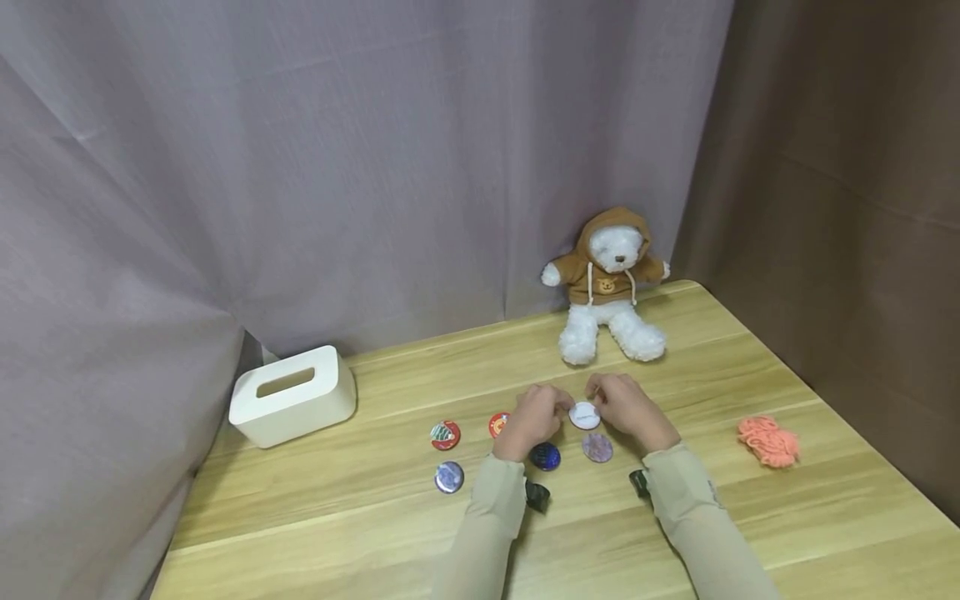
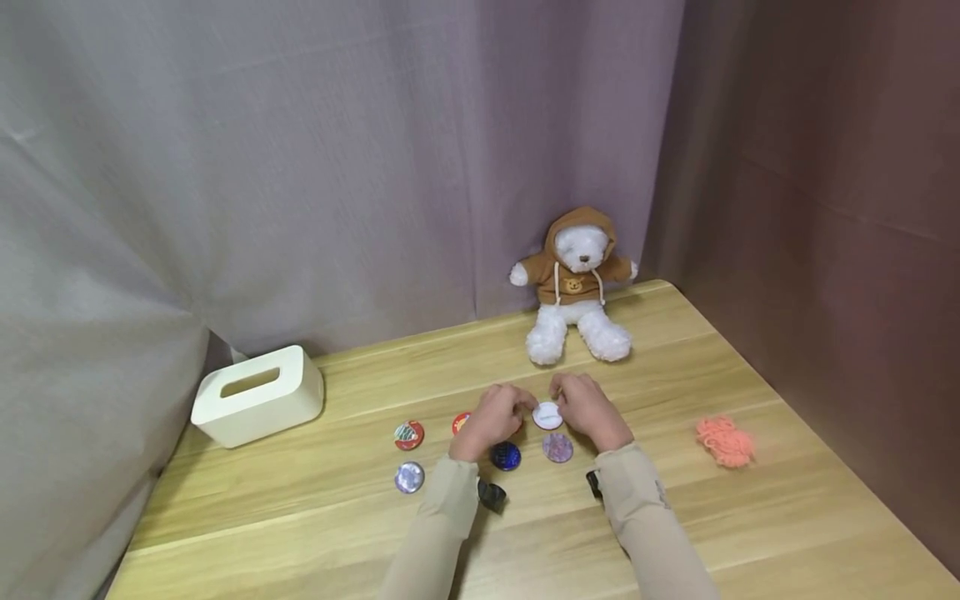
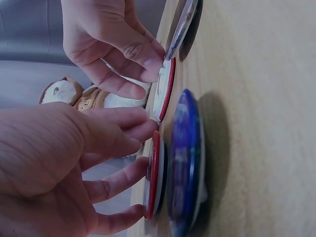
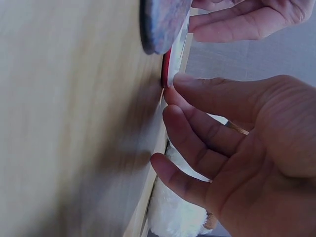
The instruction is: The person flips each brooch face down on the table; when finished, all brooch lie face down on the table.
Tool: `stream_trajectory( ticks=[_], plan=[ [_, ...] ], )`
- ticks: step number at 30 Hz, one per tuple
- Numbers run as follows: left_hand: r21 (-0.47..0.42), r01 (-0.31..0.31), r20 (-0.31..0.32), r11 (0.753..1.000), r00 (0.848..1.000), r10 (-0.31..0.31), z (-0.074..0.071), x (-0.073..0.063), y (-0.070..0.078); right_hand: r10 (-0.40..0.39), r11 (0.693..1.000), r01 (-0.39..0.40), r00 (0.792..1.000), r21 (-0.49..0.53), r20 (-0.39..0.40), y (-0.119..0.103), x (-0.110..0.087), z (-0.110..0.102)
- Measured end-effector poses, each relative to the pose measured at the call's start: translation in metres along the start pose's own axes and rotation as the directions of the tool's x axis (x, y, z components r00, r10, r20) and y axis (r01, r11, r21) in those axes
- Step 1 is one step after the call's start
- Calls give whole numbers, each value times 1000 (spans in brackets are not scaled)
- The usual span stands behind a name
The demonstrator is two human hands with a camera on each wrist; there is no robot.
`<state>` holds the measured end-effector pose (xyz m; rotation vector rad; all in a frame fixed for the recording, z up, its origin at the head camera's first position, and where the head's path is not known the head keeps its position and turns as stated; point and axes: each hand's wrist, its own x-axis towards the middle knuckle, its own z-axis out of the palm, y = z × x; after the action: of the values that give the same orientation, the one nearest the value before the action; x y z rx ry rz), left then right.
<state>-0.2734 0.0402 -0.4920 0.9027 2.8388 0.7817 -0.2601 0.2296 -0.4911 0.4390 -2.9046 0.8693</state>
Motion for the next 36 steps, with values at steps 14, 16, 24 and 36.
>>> stream_trajectory(
  ticks=[14,16,24,36],
  plan=[
    [-36,-23,-68,999,997,20,-7,-4,-10,-15,1000,15,1000,6,-9,-3,0,-4],
    [-36,1,-89,999,996,-4,-9,-5,-13,-20,999,21,1000,31,-16,-4,0,-6],
    [-186,60,-141,981,986,-87,-17,-7,-18,-34,996,39,998,85,-57,-4,2,-9],
    [-332,-20,-221,943,974,-57,-29,-12,-25,-71,982,76,997,171,-37,-28,12,-6]
  ],
)
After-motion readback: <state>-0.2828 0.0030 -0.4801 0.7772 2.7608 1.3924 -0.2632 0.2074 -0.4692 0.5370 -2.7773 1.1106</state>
